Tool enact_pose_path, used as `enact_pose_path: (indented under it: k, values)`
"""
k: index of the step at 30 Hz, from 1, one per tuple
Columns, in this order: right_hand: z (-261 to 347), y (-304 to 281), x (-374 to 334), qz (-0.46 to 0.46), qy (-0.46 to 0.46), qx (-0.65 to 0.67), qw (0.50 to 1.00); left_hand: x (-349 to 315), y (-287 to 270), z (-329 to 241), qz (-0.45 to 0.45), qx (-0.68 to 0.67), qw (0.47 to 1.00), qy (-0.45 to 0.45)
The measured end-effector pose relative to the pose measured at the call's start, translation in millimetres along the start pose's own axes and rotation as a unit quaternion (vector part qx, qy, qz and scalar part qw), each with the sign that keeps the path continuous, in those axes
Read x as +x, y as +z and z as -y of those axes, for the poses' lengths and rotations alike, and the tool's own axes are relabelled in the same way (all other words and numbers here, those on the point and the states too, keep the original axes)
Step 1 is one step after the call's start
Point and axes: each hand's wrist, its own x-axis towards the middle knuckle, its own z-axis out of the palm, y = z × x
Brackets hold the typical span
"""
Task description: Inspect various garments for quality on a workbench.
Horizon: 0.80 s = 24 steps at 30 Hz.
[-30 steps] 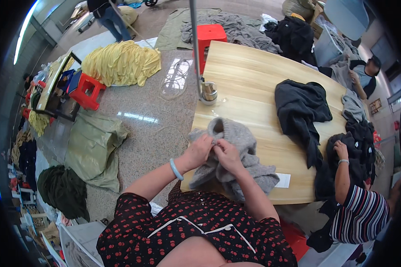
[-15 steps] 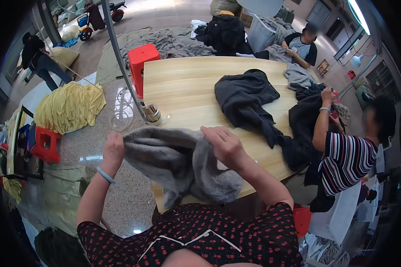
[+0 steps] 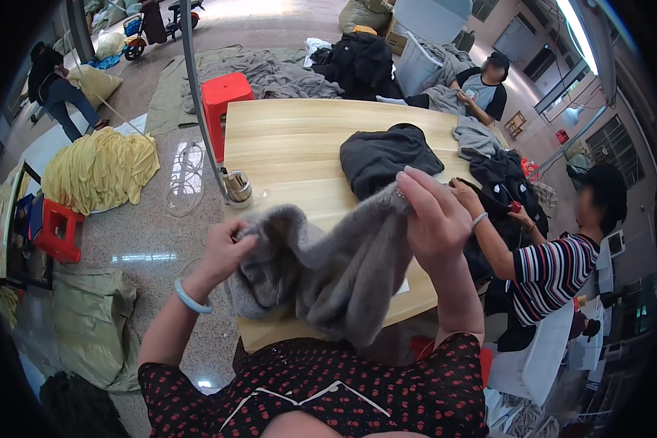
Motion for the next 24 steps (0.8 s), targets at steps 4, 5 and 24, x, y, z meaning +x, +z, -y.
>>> enact_pose_path:
  k: [4,5,24]
  values:
    - [5,13,-13,0.012,-0.003,0.081,0.997,-7,18,17,0.118,-0.308,0.925,-0.189]
    - [11,14,-17,0.012,-0.041,0.112,0.993,-7,21,20,0.127,-0.345,0.909,-0.197]
    - [-54,66,-45,0.073,0.383,0.201,0.899,5,11,14,0.143,-0.434,0.873,-0.169]
